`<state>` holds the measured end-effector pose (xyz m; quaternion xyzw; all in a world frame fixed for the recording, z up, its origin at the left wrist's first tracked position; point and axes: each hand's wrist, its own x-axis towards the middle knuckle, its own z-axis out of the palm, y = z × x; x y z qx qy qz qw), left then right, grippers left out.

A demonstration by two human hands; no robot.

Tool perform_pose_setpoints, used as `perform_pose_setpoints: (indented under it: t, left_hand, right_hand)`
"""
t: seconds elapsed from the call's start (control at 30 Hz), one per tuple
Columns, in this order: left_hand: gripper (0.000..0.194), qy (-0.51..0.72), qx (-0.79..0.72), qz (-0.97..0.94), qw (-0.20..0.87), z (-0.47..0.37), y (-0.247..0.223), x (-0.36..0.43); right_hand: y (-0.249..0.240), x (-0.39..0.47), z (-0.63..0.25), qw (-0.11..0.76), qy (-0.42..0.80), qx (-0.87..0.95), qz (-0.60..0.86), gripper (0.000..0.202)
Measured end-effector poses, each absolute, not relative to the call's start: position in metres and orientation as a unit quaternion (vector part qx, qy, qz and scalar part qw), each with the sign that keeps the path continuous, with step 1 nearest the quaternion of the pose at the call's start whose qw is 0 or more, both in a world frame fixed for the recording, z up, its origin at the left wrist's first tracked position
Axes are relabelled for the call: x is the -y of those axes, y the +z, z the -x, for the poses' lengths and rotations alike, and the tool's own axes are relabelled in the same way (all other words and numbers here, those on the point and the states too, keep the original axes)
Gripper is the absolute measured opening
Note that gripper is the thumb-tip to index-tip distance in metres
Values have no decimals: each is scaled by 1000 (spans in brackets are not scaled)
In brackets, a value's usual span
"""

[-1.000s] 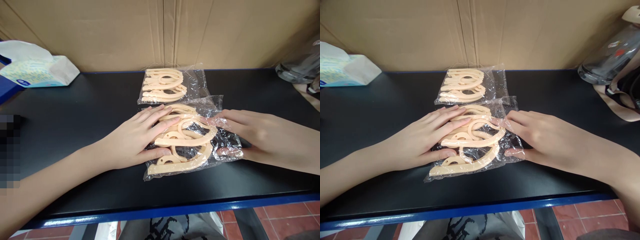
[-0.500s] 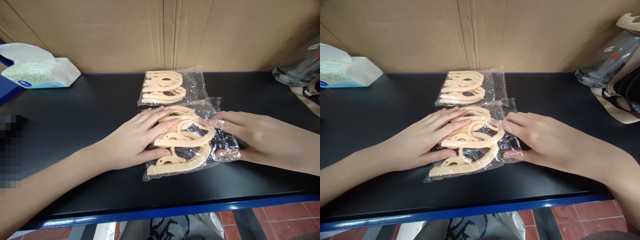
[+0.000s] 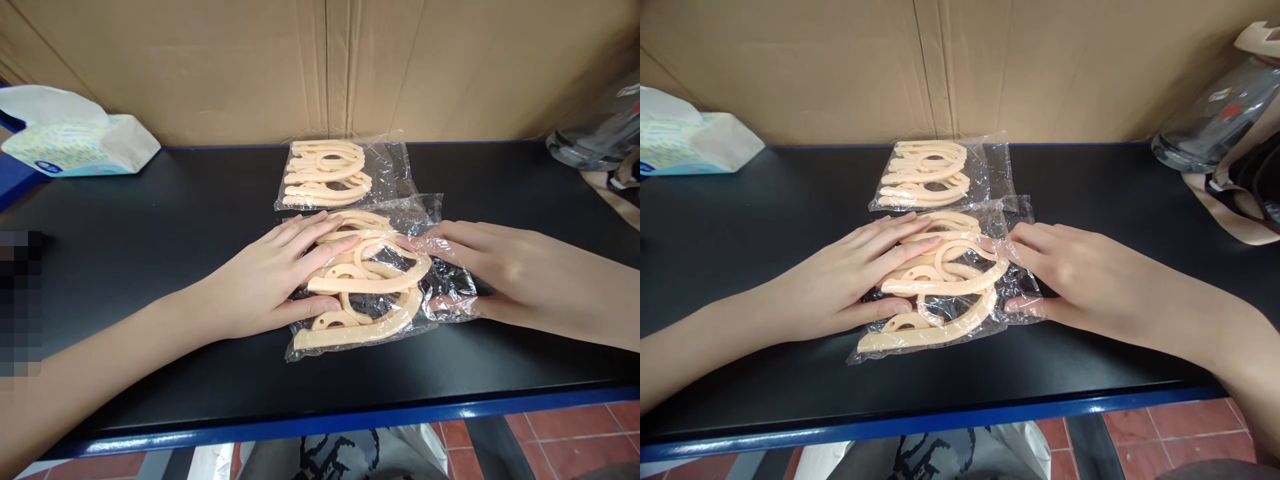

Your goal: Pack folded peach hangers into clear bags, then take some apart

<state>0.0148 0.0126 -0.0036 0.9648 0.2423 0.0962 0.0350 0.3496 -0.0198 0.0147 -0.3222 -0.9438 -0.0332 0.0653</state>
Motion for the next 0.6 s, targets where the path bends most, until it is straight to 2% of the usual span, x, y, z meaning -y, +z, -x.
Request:
perform_pose_setpoints:
  t: [0.17,0.6]
  left_hand:
    - [71,93,-243,-965,33,-15,-4,-13]
    - [74,61,-258,-962,62,-18,3,-13]
  right_hand:
    - [16,20,-348,67,-30,944,322,64]
    - [15,21,-351,65,-10,943,326,64]
